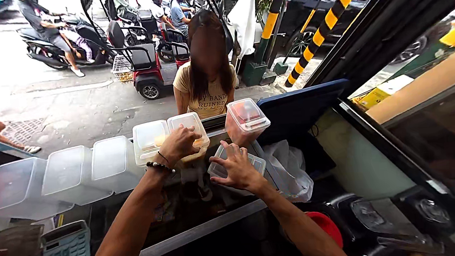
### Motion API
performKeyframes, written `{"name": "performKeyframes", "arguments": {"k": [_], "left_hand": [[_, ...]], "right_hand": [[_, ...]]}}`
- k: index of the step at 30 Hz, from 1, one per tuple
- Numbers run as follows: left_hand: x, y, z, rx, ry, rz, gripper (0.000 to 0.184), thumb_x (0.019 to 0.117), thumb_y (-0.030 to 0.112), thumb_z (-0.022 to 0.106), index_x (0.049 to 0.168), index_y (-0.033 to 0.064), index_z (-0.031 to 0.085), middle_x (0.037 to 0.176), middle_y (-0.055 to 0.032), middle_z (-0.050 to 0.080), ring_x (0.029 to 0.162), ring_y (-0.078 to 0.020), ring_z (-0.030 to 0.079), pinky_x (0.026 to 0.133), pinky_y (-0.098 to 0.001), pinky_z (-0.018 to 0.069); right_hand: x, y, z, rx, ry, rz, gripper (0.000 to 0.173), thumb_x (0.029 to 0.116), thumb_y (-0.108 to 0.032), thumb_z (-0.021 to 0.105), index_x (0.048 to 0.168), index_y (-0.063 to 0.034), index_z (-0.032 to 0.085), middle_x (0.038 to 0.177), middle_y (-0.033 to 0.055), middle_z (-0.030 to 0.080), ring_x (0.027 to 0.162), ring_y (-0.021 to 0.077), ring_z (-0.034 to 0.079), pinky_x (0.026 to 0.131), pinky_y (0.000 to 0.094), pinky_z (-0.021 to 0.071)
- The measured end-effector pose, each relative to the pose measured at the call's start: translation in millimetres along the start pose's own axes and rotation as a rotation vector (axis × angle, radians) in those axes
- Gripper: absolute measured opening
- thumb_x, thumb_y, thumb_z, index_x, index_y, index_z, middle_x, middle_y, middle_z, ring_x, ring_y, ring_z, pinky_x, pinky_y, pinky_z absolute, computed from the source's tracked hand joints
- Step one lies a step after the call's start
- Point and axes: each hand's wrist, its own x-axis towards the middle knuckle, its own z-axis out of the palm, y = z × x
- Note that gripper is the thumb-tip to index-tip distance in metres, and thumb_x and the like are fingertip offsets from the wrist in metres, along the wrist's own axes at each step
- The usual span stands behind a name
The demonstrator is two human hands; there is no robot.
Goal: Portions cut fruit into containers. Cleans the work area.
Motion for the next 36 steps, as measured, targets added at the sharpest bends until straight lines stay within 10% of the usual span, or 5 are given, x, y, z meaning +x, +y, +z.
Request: {"name": "performKeyframes", "arguments": {"k": [15,19,24,29,36], "left_hand": [[-77,25,44,-0.539,0.413,0.175,0.074,0.0987,0.059,0.051,0.15,0.0063,0.048,0.16,-0.0113,0.041,0.152,-0.0279,0.03,0.127,-0.0533,0.0213],[-127,83,121,-1.188,0.676,0.106,0.126,0.0659,0.075,0.078,0.159,0.0129,0.021,0.163,-0.0098,0.033,0.149,-0.0264,0.035,0.119,-0.0482,0.0369],[-87,96,163,-1.268,0.488,0.037,0.159,0.0506,0.057,0.096,0.158,-0.0048,-0.003,0.163,-0.0258,0.021,0.148,-0.0218,0.035,0.12,-0.0339,0.0369],[-73,94,163,-1.228,0.586,0.067,0.132,0.0513,0.055,0.095,0.143,-0.0147,0.032,0.133,-0.0225,0.056,0.124,-0.0212,0.058,0.105,-0.0325,0.0505],[-129,113,125,-0.888,0.719,-0.006,0.138,0.0475,0.061,0.093,0.146,-0.0143,0.032,0.147,-0.0283,0.044,0.14,-0.0241,0.043,0.119,-0.0342,0.0351]], "right_hand": [[-7,0,-4,0.245,0.015,-0.576,0.066,0.0673,-0.068,0.077,0.123,-0.0338,0.07,0.161,0.0215,0.036,0.144,0.0442,0.038,0.11,0.0667,0.0316],[-12,6,-29,0.806,0.191,-0.688,0.06,0.0719,-0.057,0.079,0.117,-0.0181,0.072,0.158,0.0226,0.039,0.148,0.0374,0.034,0.117,0.0569,0.0329],[-61,90,-23,1.473,0.747,-0.204,0.063,0.0786,-0.07,0.066,0.122,-0.0256,0.063,0.138,0.0015,0.063,0.128,0.0226,0.059,0.104,0.0492,0.052],[-109,143,72,2.08,1.358,0.344,0.05,0.1024,-0.041,0.012,0.119,-0.0144,0.052,0.11,0.0078,0.066,0.104,0.0263,0.066,0.089,0.0546,0.0557],[-128,128,94,1.676,1.062,0.796,0.041,0.1063,-0.01,0.024,0.14,0.0047,0.042,0.129,0.0241,0.061,0.103,0.0336,0.071,0.086,0.0488,0.0621]]}}
